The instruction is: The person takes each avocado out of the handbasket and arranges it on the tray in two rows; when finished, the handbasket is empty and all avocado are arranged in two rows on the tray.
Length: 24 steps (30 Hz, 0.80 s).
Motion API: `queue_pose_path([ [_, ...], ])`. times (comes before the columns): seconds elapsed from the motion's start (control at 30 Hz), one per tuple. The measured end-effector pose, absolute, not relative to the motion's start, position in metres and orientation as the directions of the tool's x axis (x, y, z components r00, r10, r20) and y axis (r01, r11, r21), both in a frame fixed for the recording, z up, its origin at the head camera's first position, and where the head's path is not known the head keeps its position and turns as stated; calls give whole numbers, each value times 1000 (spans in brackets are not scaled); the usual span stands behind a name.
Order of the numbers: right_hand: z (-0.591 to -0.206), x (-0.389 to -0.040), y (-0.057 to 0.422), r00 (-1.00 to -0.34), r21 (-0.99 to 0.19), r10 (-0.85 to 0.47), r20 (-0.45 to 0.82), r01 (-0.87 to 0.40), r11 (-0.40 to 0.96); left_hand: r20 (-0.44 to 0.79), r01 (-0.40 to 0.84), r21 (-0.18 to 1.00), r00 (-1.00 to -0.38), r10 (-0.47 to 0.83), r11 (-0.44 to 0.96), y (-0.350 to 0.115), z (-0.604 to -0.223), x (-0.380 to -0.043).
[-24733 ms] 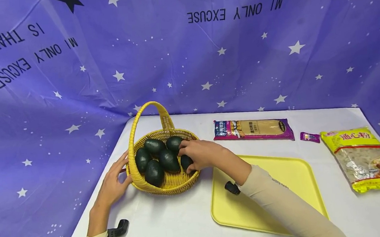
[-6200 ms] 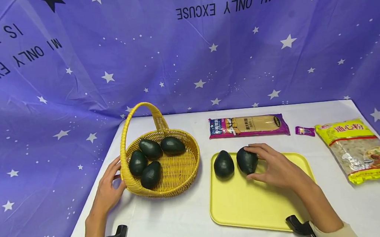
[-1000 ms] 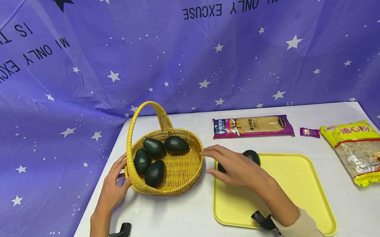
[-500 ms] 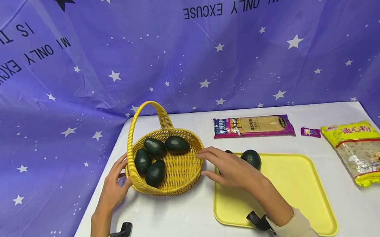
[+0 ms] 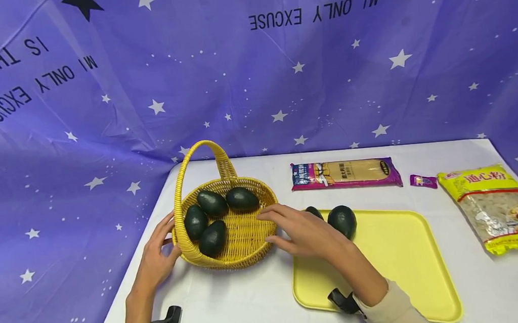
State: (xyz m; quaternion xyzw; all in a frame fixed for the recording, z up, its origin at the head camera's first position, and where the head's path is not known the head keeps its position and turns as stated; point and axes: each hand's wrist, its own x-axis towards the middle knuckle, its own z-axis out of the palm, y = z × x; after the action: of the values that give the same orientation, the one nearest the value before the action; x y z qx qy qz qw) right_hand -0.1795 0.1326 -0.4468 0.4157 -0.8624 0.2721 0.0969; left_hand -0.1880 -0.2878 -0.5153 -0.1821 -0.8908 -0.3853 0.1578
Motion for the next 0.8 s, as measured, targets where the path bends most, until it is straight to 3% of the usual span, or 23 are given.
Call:
queue_pose_path([
  [0.23, -449, -182, 121, -599, -380, -685, 416, -798, 468, 416, 439, 624, -887, 201, 647, -288, -516, -187],
  [0.8, -451, -185, 97, -605, -403, -702, 375, -789, 464, 419, 444, 633, -885, 201, 635, -288, -514, -187],
])
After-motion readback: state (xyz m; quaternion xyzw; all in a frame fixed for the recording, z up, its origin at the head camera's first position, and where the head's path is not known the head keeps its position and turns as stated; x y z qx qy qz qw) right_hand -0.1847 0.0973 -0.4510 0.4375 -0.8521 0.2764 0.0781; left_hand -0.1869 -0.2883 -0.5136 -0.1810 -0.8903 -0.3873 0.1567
